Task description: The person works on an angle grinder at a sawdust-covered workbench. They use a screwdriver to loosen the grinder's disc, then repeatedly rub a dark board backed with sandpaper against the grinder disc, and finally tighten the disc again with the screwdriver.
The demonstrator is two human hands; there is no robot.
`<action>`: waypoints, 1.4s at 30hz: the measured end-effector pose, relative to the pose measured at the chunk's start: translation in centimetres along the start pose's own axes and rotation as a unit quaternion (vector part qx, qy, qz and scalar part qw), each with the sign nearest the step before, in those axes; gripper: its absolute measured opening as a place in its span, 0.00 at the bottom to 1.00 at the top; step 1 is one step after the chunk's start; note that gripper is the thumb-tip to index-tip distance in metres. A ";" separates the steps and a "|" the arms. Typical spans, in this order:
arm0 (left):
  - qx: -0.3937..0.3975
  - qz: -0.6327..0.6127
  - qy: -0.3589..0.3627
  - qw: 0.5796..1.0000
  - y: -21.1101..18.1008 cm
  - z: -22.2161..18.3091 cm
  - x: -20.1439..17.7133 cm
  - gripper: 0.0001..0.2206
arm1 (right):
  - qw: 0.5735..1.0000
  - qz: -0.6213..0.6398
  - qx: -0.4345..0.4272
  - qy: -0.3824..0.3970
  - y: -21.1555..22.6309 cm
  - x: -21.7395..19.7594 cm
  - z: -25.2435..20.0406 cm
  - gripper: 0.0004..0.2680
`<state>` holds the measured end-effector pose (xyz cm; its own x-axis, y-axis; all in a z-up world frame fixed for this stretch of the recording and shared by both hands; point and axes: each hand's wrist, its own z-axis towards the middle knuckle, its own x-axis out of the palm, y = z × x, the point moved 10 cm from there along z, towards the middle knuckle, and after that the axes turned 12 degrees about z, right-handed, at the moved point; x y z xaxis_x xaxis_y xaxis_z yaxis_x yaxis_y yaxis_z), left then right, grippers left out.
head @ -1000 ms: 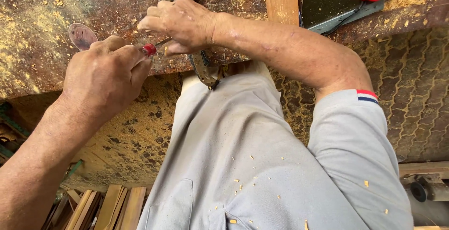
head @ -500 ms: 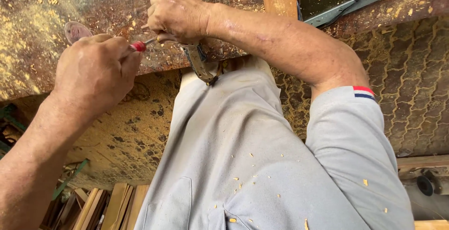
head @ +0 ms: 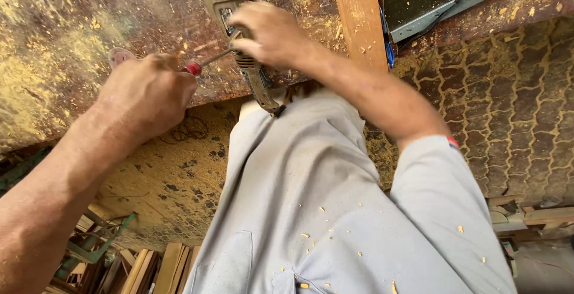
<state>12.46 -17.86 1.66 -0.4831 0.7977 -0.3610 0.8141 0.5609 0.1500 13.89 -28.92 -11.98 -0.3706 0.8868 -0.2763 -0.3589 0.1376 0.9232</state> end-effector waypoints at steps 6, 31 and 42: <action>0.013 -0.052 -0.052 0.997 0.1 0.6 1.2 0.19 | 0.830 0.271 0.474 0.114 -8.7 12.1 -18.5 0.22; 0.014 -0.416 -0.536 0.735 5.5 -11.1 13.6 0.05 | 0.900 -0.187 0.383 -0.088 1.6 8.8 -13.6 0.30; 0.108 -0.312 -0.516 0.790 3.8 -5.9 5.4 0.14 | 0.892 -0.070 0.438 -0.089 1.3 7.8 -13.8 0.32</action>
<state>11.03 -10.13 5.73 -0.3838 -0.2881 -0.8773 0.6106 0.6335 -0.4752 -1.34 -27.88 -16.63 -0.2054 0.8794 -0.4295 0.4449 0.4748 0.7593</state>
